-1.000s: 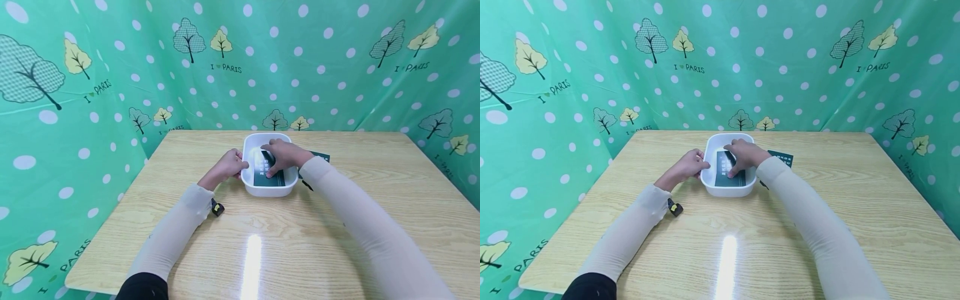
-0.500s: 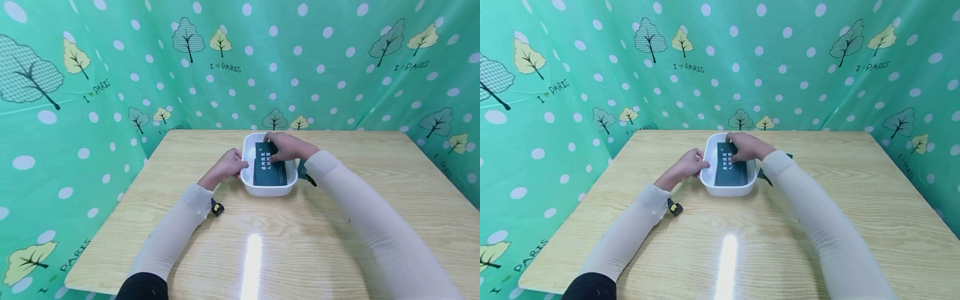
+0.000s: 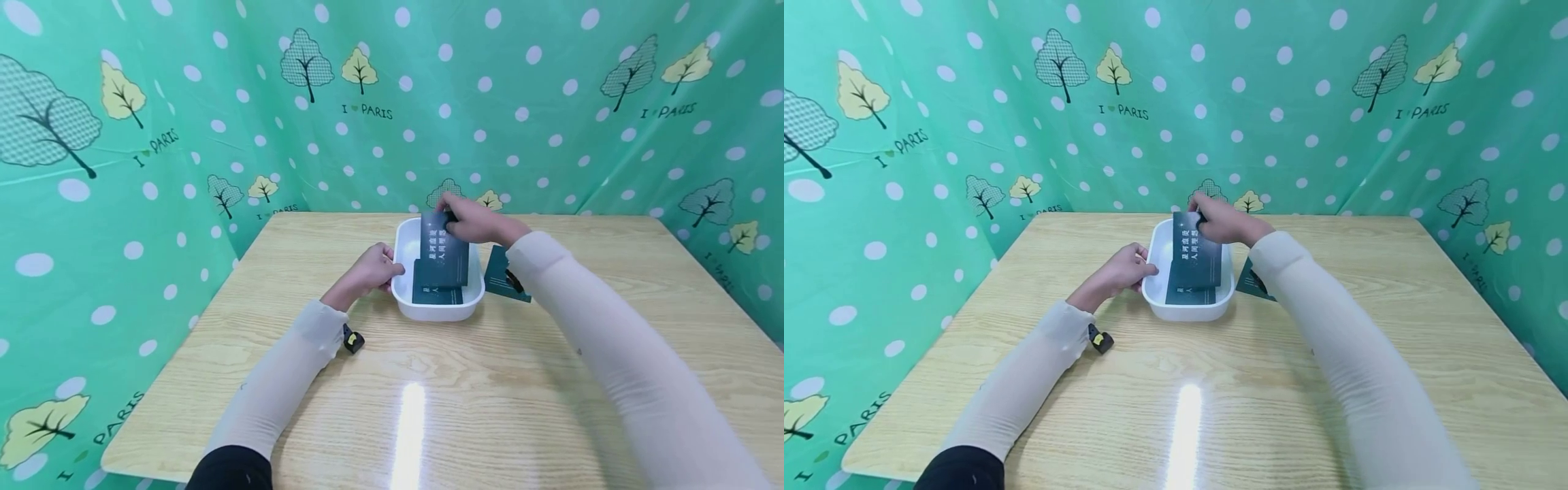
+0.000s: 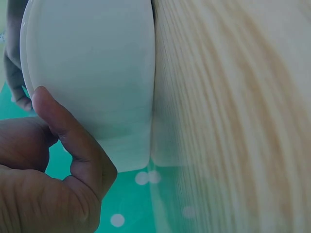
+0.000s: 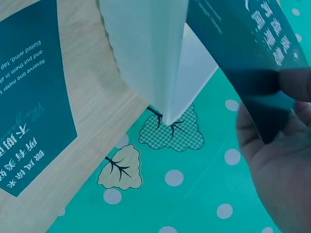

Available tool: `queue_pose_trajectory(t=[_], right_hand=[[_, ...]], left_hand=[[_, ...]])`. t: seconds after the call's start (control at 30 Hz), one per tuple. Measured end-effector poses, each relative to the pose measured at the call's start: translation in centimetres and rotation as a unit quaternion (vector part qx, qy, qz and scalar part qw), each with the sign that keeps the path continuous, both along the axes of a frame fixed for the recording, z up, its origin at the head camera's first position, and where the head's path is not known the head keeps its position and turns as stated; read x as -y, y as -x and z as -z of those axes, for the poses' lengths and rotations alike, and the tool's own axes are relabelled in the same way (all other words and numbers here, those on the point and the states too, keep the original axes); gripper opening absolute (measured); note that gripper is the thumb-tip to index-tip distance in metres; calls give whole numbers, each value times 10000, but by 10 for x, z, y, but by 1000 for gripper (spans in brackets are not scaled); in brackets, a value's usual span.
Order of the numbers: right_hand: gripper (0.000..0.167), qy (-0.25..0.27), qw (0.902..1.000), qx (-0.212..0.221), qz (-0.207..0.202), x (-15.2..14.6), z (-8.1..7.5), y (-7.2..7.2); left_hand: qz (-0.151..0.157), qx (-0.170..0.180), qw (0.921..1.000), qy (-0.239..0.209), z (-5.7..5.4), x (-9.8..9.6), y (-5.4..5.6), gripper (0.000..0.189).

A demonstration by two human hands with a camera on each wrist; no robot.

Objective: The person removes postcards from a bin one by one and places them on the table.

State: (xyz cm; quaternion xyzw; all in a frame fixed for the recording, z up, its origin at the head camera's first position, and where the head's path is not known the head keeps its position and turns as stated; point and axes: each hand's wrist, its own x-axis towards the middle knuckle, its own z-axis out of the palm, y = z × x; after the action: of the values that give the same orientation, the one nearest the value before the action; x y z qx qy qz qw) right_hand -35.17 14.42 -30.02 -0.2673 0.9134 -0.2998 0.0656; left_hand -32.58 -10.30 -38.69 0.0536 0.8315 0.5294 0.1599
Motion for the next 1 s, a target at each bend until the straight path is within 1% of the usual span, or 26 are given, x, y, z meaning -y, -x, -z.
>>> queue_pose_trajectory(t=[0.07,0.17,0.27,0.37,0.47,0.53,0.67,0.77,0.9,1.0], right_hand=[[28,237,9996,-56,158,-3,-3,-1],[27,553,9974,-299,363,-6,-5,1],[30,850,9932,-583,546,-10,-6,3],[33,1146,9860,-929,778,-16,-8,5],[33,1444,9759,-1268,1038,-24,-9,8],[33,1581,9699,-1407,1204,-31,-9,10],[32,1608,9653,-1399,1509,-46,-6,14],[33,1626,9639,-1240,1704,-58,-2,16],[35,1705,9596,-1014,1997,-76,6,18],[36,1618,9587,-844,2183,-91,12,19]], left_hand=[[22,36,10000,-4,0,-1,0,26],[24,43,10000,31,-1,-2,0,26],[-26,10,9999,102,-1,-2,1,26],[-24,6,9999,136,-1,-1,0,25],[4,-1,9999,112,-2,-1,0,26],[19,-20,10000,85,-2,0,0,26],[26,-48,10000,38,-3,0,0,26],[24,-53,10000,42,-2,0,-1,26],[9,-67,10000,52,-2,0,-1,26],[2,-64,10000,56,-2,1,-1,26]])
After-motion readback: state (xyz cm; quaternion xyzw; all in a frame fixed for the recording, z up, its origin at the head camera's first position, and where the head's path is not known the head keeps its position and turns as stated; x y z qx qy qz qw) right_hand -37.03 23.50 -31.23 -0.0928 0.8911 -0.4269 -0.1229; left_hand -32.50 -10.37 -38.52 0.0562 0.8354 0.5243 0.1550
